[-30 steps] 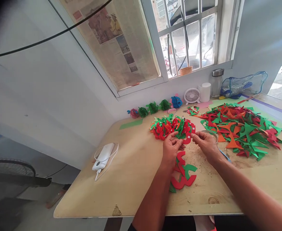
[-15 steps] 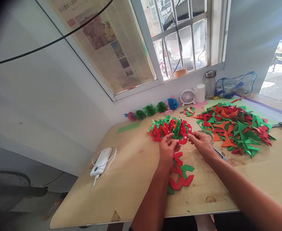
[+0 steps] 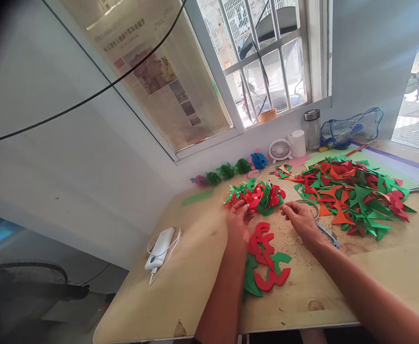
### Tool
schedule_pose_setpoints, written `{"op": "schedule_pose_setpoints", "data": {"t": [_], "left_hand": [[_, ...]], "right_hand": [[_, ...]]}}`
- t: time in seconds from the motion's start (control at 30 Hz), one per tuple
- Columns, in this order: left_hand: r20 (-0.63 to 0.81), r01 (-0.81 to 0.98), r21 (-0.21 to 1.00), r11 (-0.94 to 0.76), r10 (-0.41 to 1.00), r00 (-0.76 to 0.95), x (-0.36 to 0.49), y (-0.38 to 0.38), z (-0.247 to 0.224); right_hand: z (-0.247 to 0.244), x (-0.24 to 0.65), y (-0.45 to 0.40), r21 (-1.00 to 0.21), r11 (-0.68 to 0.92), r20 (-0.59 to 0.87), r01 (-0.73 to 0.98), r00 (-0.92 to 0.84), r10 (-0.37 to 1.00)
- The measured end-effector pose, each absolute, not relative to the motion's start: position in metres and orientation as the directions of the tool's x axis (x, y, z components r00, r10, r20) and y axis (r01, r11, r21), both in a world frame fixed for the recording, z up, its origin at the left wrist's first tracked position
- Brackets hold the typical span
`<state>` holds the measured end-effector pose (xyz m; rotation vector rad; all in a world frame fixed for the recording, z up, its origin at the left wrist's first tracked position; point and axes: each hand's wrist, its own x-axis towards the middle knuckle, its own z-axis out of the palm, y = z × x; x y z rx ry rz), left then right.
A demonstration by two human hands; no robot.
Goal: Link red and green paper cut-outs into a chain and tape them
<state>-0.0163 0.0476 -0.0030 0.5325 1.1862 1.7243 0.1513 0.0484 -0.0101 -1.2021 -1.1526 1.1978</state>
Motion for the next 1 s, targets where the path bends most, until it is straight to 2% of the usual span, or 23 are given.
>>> {"op": "schedule_pose_setpoints", "data": {"t": [0.33,0.53,0.6,0.73,0.87,1.0], "left_hand": [[-0.297,-0.511,0.859,0.013,0.826,-0.478,-0.001,0.076,-0.002],[-0.253,-0.440,0.898,0.003,0.821,-0.512,-0.007,0.063,-0.013],[-0.170,-0.341,0.940,-0.021,0.837,-0.521,-0.013,0.057,-0.015],[0.043,-0.028,0.997,-0.066,0.866,-0.497,-0.025,0.046,-0.018],[0.068,0.059,0.997,-0.045,0.879,-0.473,-0.034,0.033,-0.016],[0.158,0.308,0.950,-0.045,0.922,-0.352,-0.043,0.020,-0.015]], "right_hand": [[-0.013,0.152,0.051,-0.999,-0.004,-0.007,-0.054,0.066,0.998],[-0.009,0.152,0.050,-0.999,-0.007,-0.009,-0.046,0.059,0.998],[-0.009,0.152,0.050,-0.999,-0.007,-0.010,-0.036,0.057,0.998],[-0.009,0.153,0.050,-1.000,0.005,0.005,-0.001,0.057,0.998],[-0.012,0.153,0.052,-0.997,0.040,0.045,0.073,0.070,0.997],[-0.018,0.154,0.054,-0.955,0.132,0.145,0.265,0.032,0.989]]}}
